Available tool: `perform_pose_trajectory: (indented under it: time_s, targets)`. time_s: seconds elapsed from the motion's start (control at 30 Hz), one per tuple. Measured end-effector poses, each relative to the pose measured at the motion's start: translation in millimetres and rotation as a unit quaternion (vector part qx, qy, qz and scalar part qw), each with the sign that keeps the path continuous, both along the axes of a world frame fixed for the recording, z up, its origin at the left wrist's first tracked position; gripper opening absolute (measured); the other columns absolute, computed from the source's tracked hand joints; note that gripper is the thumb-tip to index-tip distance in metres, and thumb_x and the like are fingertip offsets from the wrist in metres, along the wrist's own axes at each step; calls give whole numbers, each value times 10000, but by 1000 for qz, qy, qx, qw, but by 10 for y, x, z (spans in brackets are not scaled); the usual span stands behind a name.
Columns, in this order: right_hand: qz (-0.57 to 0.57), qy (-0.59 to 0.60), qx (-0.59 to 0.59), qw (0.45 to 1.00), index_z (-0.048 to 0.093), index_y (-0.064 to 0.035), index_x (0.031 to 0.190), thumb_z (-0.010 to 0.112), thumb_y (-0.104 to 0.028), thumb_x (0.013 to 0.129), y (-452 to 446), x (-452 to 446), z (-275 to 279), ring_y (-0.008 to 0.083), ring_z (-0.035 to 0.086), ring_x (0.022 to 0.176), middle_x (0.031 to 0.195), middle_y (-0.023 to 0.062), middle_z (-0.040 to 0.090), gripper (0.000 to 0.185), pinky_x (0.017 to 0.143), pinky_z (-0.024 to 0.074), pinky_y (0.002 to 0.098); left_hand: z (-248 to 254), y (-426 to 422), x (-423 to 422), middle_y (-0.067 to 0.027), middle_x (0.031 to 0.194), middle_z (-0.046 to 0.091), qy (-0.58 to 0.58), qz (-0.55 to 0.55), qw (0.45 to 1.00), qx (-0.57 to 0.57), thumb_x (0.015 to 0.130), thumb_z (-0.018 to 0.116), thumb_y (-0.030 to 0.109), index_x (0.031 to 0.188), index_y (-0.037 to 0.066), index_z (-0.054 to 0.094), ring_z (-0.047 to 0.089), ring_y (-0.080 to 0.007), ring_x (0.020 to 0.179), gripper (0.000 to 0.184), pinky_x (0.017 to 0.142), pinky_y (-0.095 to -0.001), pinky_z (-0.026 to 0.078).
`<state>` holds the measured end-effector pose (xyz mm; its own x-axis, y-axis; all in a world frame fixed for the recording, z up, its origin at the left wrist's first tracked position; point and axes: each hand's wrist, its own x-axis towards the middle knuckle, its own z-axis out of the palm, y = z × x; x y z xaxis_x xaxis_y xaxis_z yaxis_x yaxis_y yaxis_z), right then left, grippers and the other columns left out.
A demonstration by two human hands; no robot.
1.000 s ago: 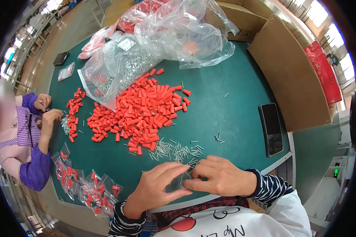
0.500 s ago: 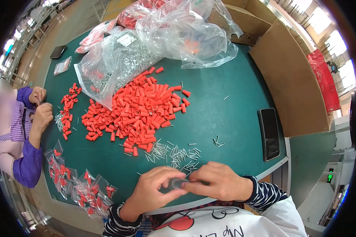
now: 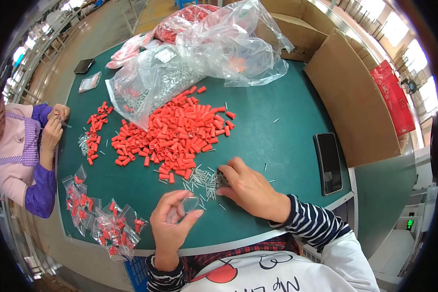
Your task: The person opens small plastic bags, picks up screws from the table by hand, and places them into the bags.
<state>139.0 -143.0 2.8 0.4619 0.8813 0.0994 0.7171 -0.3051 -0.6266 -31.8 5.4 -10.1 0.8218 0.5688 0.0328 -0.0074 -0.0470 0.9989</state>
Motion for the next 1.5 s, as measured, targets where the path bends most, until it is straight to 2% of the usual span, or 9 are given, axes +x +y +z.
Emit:
perform_pose_trajectory:
  time_s: [0.13, 0.27, 0.33, 0.77, 0.97, 1.1, 1.27, 1.37, 1.5]
  targets:
    - [24, 89, 73, 993, 578, 18, 1117, 731, -90, 809, 132, 164, 1, 377, 613, 859, 1033, 196, 556, 360, 725, 513, 433, -70, -29, 35, -94, 1098, 633, -12, 5, 1000, 0, 734, 769, -116, 1177, -25, 613, 591, -79, 884, 479, 749, -209, 510]
    - [-31, 25, 32, 999, 652, -40, 1033, 718, -70, 805, -44, 300, 172, 346, 624, 854, 964, 136, 606, 240, 713, 510, 427, -41, -29, 58, -80, 1096, 639, -14, 5, 1000, 23, 736, 777, -107, 1176, -15, 615, 490, -34, 761, 478, 676, -178, 467]
    - [-6, -15, 5, 1000, 659, -40, 1027, 727, -84, 796, -73, 280, 184, 337, 626, 850, 950, 128, 608, 245, 709, 510, 427, -67, -41, 100, -72, 1104, 639, -37, -6, 999, 32, 738, 785, -93, 1167, -7, 620, 433, -24, 716, 467, 639, -167, 439]
    - [71, -188, -45, 979, 623, -40, 848, 689, -99, 714, 244, 158, 91, 312, 630, 802, 820, 108, 588, 162, 658, 518, 422, -37, -71, 151, -28, 1028, 659, -23, -17, 999, 44, 749, 801, -43, 1140, 6, 631, 400, -18, 681, 430, 572, -156, 368]
    - [51, -76, 14, 996, 637, -50, 883, 688, -76, 736, 144, 243, 33, 297, 638, 763, 837, 103, 600, 158, 650, 513, 413, -40, -72, 143, -26, 1026, 662, -17, -19, 998, 50, 756, 800, -35, 1150, 6, 639, 400, -21, 700, 428, 593, -156, 371]
    - [11, 104, 63, 993, 637, -30, 915, 706, -98, 822, 84, 257, -15, 200, 606, 666, 818, 64, 603, 134, 616, 487, 340, -48, -78, 149, -28, 1038, 665, -16, -25, 998, 47, 756, 800, -34, 1164, 7, 639, 400, -24, 707, 441, 595, -157, 370]
    - [-16, 411, 56, 910, 616, -17, 978, 661, -127, 944, 59, 241, 52, 34, 499, 691, 807, -36, 563, 124, 601, 417, 216, -39, -82, 152, -27, 1043, 670, -12, -24, 999, 45, 756, 803, -28, 1169, 11, 640, 399, -25, 702, 446, 583, -156, 361]
    - [4, 487, 88, 869, 604, -20, 1019, 633, -106, 965, 80, 204, 33, 7, 478, 720, 840, -63, 552, 106, 601, 396, 191, -14, -82, 154, -19, 1026, 665, -12, -19, 998, 53, 754, 809, -21, 1164, 13, 643, 398, -24, 700, 444, 575, -156, 354]
    - [39, 510, 132, 849, 602, -28, 1026, 641, -99, 959, 150, 50, 110, 0, 460, 722, 849, -72, 542, 106, 597, 379, 182, 50, -89, 169, 11, 927, 618, -4, -15, 999, 52, 754, 818, -5, 1159, 10, 645, 402, -21, 698, 440, 566, -161, 347]
